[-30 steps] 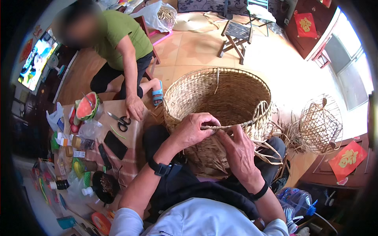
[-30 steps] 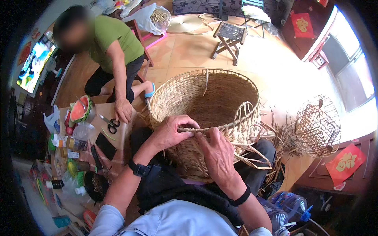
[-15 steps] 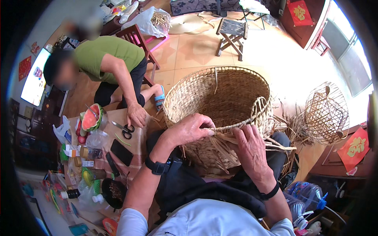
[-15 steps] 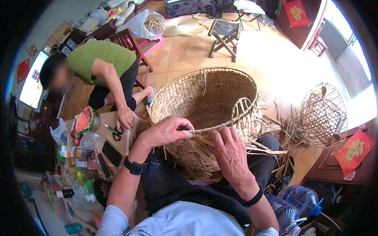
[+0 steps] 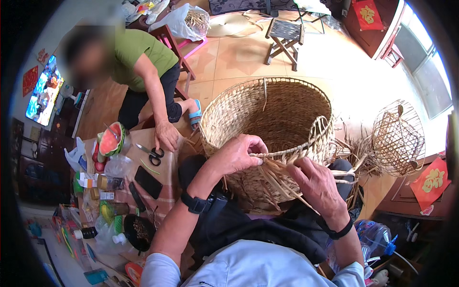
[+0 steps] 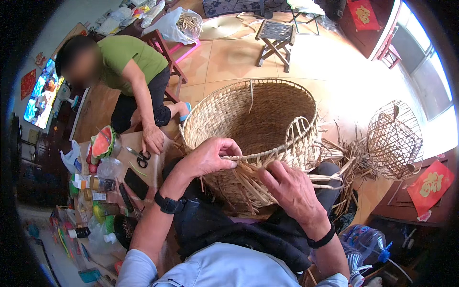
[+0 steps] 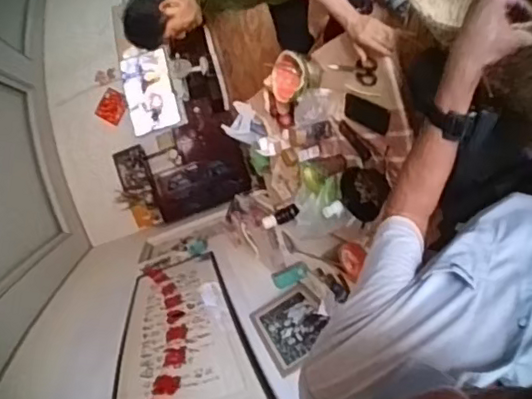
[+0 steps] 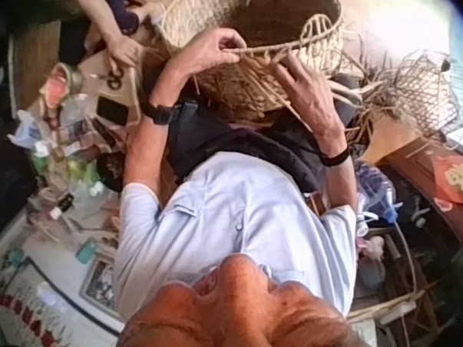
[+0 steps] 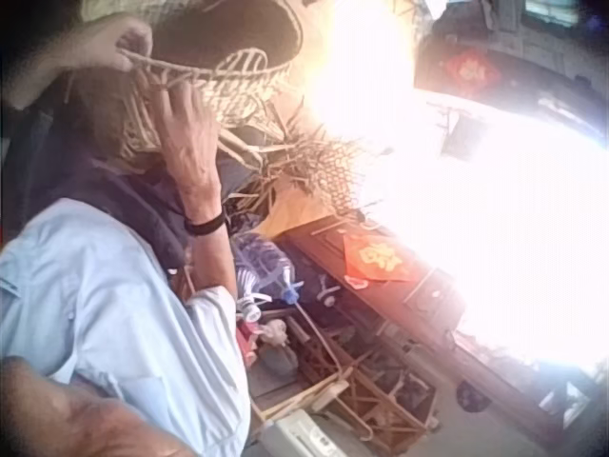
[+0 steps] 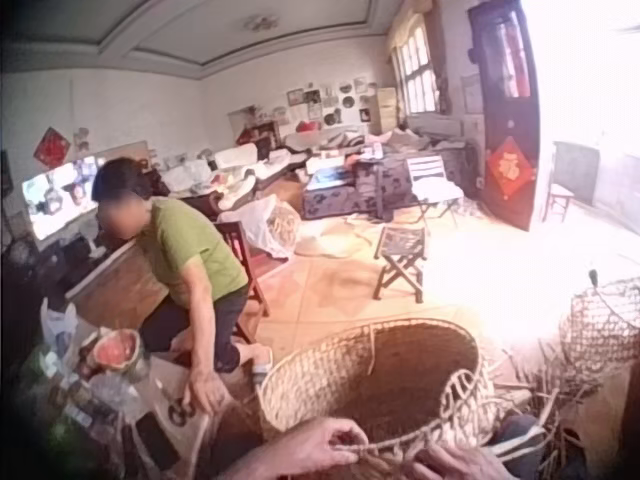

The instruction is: Weaving a large basket using bamboo or wood strips.

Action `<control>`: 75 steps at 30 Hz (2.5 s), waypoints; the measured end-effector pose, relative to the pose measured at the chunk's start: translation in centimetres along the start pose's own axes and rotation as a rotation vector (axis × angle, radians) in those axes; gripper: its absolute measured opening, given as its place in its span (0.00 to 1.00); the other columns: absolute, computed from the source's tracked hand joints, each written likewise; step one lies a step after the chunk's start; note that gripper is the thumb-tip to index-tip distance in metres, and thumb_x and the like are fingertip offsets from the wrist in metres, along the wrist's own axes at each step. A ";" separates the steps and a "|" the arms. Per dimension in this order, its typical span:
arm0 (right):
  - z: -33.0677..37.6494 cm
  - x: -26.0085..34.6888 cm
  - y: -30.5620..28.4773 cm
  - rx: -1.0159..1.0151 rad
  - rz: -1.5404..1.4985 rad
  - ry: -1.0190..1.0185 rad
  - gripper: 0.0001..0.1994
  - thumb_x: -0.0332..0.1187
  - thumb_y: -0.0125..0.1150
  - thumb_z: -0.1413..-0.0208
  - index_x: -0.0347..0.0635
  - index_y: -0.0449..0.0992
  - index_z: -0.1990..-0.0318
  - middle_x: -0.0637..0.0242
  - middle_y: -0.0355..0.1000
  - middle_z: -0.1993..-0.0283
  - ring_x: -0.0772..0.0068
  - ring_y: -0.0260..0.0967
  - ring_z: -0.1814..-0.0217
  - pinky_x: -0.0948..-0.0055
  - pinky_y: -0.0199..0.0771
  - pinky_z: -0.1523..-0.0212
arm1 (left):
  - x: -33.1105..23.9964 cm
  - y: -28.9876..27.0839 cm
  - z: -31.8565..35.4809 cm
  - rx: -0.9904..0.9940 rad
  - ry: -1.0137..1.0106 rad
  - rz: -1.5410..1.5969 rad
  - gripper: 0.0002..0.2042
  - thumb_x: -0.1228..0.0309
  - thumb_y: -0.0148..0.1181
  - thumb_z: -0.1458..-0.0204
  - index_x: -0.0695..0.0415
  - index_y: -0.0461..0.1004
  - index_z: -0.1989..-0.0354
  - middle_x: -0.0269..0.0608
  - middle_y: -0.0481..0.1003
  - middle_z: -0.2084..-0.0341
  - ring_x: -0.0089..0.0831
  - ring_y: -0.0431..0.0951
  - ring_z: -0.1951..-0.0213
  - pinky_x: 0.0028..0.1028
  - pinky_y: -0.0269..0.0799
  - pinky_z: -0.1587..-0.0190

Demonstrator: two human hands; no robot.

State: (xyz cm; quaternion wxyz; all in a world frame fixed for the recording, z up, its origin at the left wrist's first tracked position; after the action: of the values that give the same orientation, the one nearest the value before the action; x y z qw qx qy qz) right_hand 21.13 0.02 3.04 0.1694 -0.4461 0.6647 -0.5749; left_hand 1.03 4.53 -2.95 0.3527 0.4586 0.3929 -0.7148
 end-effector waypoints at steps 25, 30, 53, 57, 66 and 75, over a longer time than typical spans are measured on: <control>2.1 3.9 4.2 -0.063 0.001 0.358 0.20 0.28 0.72 0.50 0.40 0.74 0.50 0.55 0.72 0.56 0.48 0.72 0.53 0.53 0.76 0.58 | -0.6 -0.1 -0.8 0.246 0.113 -0.065 0.17 0.73 0.66 0.46 0.65 0.81 0.48 0.39 0.83 0.58 0.24 0.79 0.54 0.29 0.74 0.45; 2.0 4.1 4.0 -0.049 -0.116 0.420 0.16 0.27 0.67 0.45 0.36 0.73 0.50 0.51 0.72 0.56 0.44 0.73 0.52 0.52 0.77 0.57 | -0.4 -0.3 -1.0 0.240 0.118 -0.097 0.16 0.73 0.67 0.47 0.66 0.81 0.51 0.40 0.83 0.60 0.25 0.79 0.56 0.28 0.74 0.47; 5.1 3.5 4.2 0.060 -0.214 0.317 0.17 0.26 0.66 0.42 0.38 0.71 0.47 0.54 0.78 0.65 0.48 0.79 0.66 0.54 0.80 0.65 | -0.3 -0.4 -1.7 0.250 0.096 -0.112 0.17 0.70 0.68 0.50 0.66 0.83 0.53 0.38 0.84 0.65 0.23 0.79 0.61 0.27 0.76 0.53; 1.4 9.5 4.7 0.162 -0.373 0.216 0.09 0.26 0.61 0.40 0.41 0.71 0.54 0.52 0.75 0.70 0.45 0.77 0.70 0.50 0.78 0.72 | 0.4 -1.2 -0.4 0.223 0.154 -0.101 0.16 0.70 0.68 0.51 0.65 0.83 0.54 0.39 0.84 0.64 0.25 0.81 0.61 0.28 0.77 0.53; -1.8 7.1 -5.2 0.255 -0.081 0.267 0.07 0.27 0.65 0.40 0.38 0.76 0.57 0.50 0.74 0.63 0.42 0.73 0.62 0.52 0.72 0.62 | 1.0 1.0 -3.3 0.191 0.237 -0.160 0.18 0.72 0.68 0.59 0.61 0.86 0.56 0.46 0.86 0.69 0.31 0.83 0.69 0.32 0.78 0.62; -7.2 6.8 -6.5 -0.095 0.143 0.091 0.12 0.26 0.68 0.46 0.37 0.69 0.74 0.55 0.67 0.78 0.50 0.68 0.75 0.53 0.64 0.70 | 1.1 0.8 -3.6 0.204 0.201 -0.122 0.17 0.74 0.69 0.59 0.60 0.87 0.57 0.42 0.86 0.69 0.29 0.83 0.70 0.33 0.77 0.63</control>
State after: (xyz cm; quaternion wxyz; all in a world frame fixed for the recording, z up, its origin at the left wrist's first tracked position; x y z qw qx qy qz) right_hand 14.72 -0.48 13.00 0.1583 -0.3782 0.7286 -0.5487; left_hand 2.76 7.21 -5.19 0.2190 0.5365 0.3789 -0.7215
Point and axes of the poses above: each hand's wrist, its own z-axis away from the middle knuckle, its own y-axis out of the palm, x = y × z, the point moved 7 cm from there along -z, towards the middle knuckle
